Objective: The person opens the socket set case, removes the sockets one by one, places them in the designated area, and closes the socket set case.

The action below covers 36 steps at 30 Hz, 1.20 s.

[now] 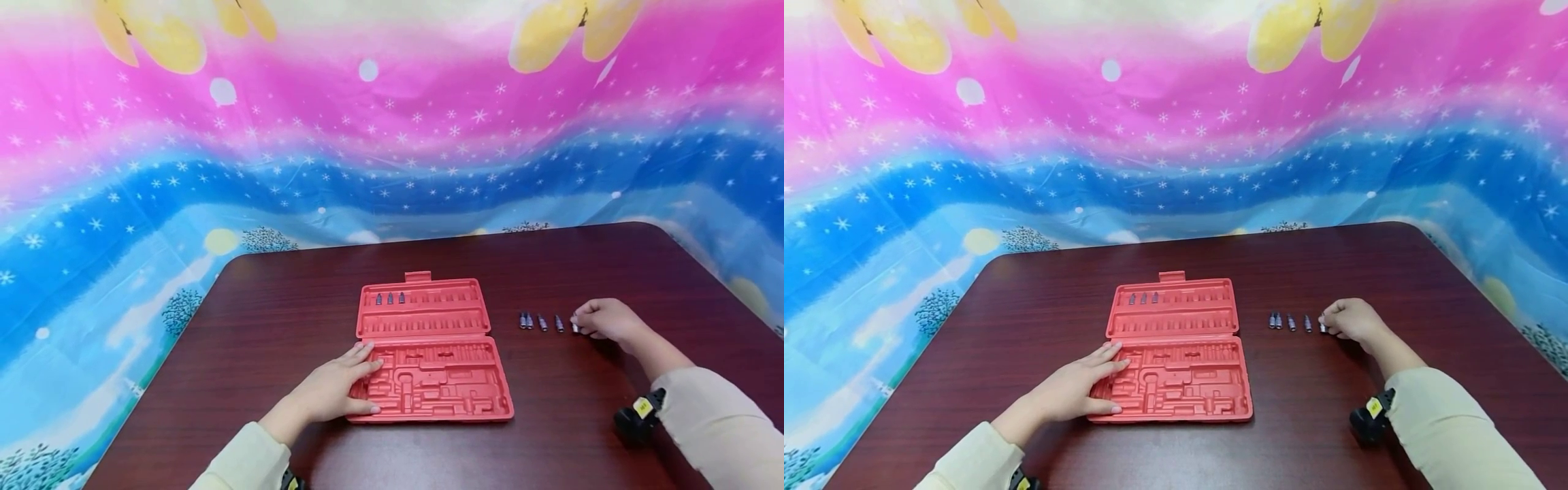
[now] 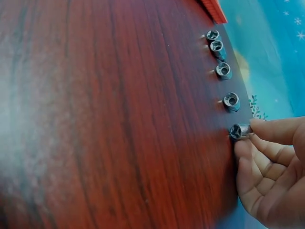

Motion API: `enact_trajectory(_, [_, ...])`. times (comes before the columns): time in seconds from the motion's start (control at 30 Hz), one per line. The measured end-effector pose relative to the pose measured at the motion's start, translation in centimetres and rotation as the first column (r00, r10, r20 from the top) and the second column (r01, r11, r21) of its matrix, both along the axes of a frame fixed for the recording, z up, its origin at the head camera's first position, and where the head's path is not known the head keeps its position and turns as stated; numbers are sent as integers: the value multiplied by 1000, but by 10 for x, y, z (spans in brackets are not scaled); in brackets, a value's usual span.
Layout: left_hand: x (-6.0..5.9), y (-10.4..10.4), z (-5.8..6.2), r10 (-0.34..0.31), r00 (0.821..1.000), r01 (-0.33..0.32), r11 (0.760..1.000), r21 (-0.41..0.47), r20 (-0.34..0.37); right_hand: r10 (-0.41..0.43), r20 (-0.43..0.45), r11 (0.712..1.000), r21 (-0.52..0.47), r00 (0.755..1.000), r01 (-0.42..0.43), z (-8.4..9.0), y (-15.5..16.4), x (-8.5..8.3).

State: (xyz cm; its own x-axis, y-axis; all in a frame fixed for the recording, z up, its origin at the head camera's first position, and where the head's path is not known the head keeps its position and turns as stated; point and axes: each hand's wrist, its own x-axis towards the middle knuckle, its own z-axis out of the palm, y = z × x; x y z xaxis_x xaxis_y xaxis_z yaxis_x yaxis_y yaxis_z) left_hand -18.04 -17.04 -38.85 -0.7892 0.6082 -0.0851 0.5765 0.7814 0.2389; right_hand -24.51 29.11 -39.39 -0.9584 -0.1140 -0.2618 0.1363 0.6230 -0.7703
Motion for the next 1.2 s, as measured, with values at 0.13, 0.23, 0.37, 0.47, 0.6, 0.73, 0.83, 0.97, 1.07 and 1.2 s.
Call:
enact_trajectory(0.13, [0,1,1,-8,1000,8,1000,-8,5,-23,0,1000,1,1000,23,-1,0,-2])
enact_trajectory(0.23, [0,1,2,-10,1000,10,1000,-12,11,-38,-8,999,-8,999,38,-2,-1,-3])
enact_trajectory(0.37, [-1,1,2,-12,1000,12,1000,-14,12,-47,-8,999,-12,999,47,-3,-2,-4])
enact_trajectory(0.47, [-2,0,1,-13,1000,13,1000,-12,10,-43,-7,999,1,999,43,-3,-3,-5])
enact_trajectory(0.6, [-2,0,1,-11,1000,11,1000,-3,7,-44,-13,999,17,999,44,-2,-3,-6])
enact_trajectory(0.73, [-2,0,1,-11,1000,11,1000,-1,1,-49,-21,999,17,999,50,-2,-4,-6])
enact_trajectory(0.83, [-3,-1,0,-11,1000,11,1000,-2,-2,-49,-24,999,11,998,50,-3,-4,-6])
enact_trajectory(0.97, [-3,-1,0,-14,1000,14,1000,0,-4,-50,-23,999,6,998,50,-4,-4,-5])
enact_trajectory(1.07, [-2,0,1,-14,1000,14,1000,1,-3,-50,-25,999,8,998,50,-4,-3,-4])
enact_trajectory(1.2, [-2,0,1,-9,1000,9,1000,-1,-1,-50,-31,999,12,998,50,-5,-3,-5])
